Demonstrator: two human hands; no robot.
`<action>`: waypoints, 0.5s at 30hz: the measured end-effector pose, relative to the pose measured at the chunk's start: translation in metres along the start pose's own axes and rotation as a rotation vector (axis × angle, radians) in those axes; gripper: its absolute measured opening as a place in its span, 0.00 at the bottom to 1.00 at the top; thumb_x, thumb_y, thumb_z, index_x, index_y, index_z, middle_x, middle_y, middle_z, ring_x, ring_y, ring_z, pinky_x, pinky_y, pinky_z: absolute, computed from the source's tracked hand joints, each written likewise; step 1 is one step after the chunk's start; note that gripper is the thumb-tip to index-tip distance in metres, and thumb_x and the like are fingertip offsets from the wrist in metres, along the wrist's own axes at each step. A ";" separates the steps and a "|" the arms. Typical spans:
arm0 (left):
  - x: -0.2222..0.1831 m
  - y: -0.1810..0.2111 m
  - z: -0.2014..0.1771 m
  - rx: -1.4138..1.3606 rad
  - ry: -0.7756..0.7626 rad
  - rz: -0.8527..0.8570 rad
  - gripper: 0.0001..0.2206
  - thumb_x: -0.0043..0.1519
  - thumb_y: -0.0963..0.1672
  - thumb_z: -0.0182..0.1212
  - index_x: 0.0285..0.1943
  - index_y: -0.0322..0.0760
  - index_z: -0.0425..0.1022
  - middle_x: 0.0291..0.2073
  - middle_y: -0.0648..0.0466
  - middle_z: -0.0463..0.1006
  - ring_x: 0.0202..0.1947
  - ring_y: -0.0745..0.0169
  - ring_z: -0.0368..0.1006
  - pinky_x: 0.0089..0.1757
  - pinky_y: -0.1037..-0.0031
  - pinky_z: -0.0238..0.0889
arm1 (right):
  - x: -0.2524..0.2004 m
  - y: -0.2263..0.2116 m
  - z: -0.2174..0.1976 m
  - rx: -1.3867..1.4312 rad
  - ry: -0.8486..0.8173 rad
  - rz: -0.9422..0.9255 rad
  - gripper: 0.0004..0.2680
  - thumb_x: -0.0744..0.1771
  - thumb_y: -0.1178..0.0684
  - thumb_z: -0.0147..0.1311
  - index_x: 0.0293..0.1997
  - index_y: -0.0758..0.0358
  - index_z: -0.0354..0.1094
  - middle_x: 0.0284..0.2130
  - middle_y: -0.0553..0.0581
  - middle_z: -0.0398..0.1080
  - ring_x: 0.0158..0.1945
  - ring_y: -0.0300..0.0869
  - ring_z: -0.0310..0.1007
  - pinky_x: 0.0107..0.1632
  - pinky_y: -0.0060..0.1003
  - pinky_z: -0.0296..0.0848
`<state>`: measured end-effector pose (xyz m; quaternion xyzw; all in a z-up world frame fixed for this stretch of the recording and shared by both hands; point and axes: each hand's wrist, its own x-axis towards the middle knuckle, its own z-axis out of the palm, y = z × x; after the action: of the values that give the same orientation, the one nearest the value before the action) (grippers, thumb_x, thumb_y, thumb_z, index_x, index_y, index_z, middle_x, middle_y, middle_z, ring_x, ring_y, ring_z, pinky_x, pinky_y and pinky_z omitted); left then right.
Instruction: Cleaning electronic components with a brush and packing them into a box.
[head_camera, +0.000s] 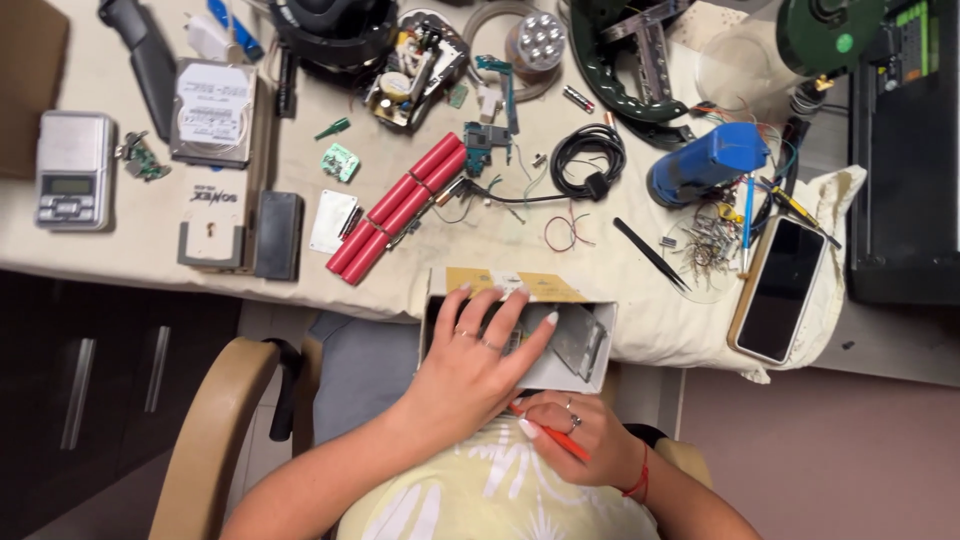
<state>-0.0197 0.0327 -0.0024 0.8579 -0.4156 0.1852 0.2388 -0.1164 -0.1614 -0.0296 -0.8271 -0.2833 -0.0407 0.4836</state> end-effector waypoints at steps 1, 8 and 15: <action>0.001 -0.002 -0.001 -0.011 -0.090 -0.006 0.25 0.53 0.44 0.66 0.63 0.43 0.73 0.61 0.38 0.67 0.56 0.36 0.65 0.57 0.43 0.58 | 0.004 -0.003 -0.001 -0.004 0.013 0.018 0.04 0.68 0.59 0.49 0.40 0.67 0.69 0.37 0.62 0.78 0.41 0.50 0.84 0.42 0.36 0.82; 0.023 -0.018 0.008 0.027 -0.247 -0.053 0.45 0.40 0.58 0.79 0.68 0.44 0.66 0.63 0.36 0.67 0.61 0.34 0.64 0.62 0.38 0.51 | 0.010 -0.010 0.001 0.002 0.021 0.033 0.04 0.68 0.59 0.50 0.35 0.68 0.69 0.33 0.61 0.78 0.33 0.49 0.81 0.36 0.37 0.78; 0.039 -0.027 0.026 0.061 -0.177 -0.033 0.46 0.41 0.61 0.77 0.67 0.41 0.68 0.66 0.34 0.66 0.66 0.31 0.62 0.65 0.40 0.49 | 0.011 -0.011 0.002 0.019 0.023 0.068 0.06 0.68 0.60 0.49 0.33 0.70 0.70 0.31 0.62 0.78 0.33 0.50 0.83 0.37 0.36 0.80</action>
<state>0.0279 0.0082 -0.0105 0.8845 -0.4150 0.1174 0.1780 -0.1133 -0.1510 -0.0188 -0.8312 -0.2500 -0.0311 0.4956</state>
